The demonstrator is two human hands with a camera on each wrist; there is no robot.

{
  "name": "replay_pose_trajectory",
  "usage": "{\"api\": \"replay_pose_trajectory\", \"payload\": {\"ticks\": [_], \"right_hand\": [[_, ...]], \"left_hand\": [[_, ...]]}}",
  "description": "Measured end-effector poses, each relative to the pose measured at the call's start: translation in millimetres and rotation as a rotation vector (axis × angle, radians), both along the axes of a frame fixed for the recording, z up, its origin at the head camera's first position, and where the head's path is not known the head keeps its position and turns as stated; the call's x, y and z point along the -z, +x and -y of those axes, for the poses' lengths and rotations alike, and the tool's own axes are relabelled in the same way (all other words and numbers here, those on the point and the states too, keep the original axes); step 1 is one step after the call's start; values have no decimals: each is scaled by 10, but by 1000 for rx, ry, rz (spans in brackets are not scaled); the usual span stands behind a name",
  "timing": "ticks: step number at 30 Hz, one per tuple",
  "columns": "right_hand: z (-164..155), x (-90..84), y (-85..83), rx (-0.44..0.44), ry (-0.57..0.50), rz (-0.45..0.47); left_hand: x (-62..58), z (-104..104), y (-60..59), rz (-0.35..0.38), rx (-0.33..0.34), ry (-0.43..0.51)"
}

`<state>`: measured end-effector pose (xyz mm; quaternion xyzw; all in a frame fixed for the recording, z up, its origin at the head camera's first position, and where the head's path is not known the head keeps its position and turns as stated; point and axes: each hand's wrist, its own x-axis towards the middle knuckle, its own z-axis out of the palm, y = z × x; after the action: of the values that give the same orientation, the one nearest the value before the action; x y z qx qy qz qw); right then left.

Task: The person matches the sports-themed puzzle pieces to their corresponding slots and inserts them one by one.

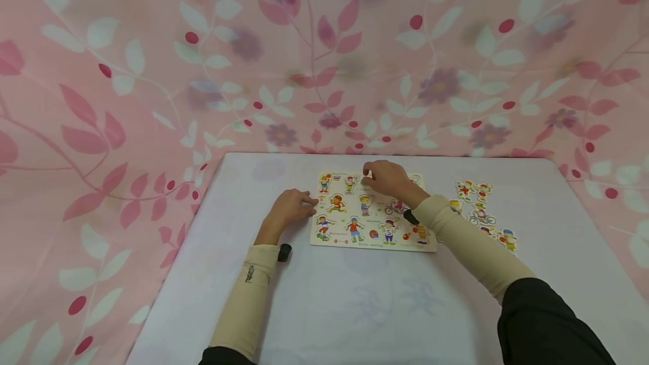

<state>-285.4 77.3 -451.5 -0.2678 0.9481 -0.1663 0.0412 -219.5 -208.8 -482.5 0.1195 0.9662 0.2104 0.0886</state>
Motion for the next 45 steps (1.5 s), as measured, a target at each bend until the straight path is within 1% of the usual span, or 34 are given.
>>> {"api": "replay_pose_trajectory", "payload": {"ticks": [3,9,16,20,33,40,45], "right_hand": [[-102,-20,40,5,-12,-3],[-305,-35,90,55,-19,9],[-509,-89,202,71,-12,-9],[-614,-100,255,102,2,-4],[-1129,2,330,152,-38,-11],[-1455,3,358,229,-17,33],[-1650,24,349,271,2,48]], "left_hand": [[6,3,-1,-5,10,0],[15,9,-4,-16,22,-7],[21,-2,9,10,-19,11],[10,-2,13,7,-20,12],[12,7,30,2,-20,9],[21,-4,29,22,-34,39],[16,-11,32,19,-41,35]]}}
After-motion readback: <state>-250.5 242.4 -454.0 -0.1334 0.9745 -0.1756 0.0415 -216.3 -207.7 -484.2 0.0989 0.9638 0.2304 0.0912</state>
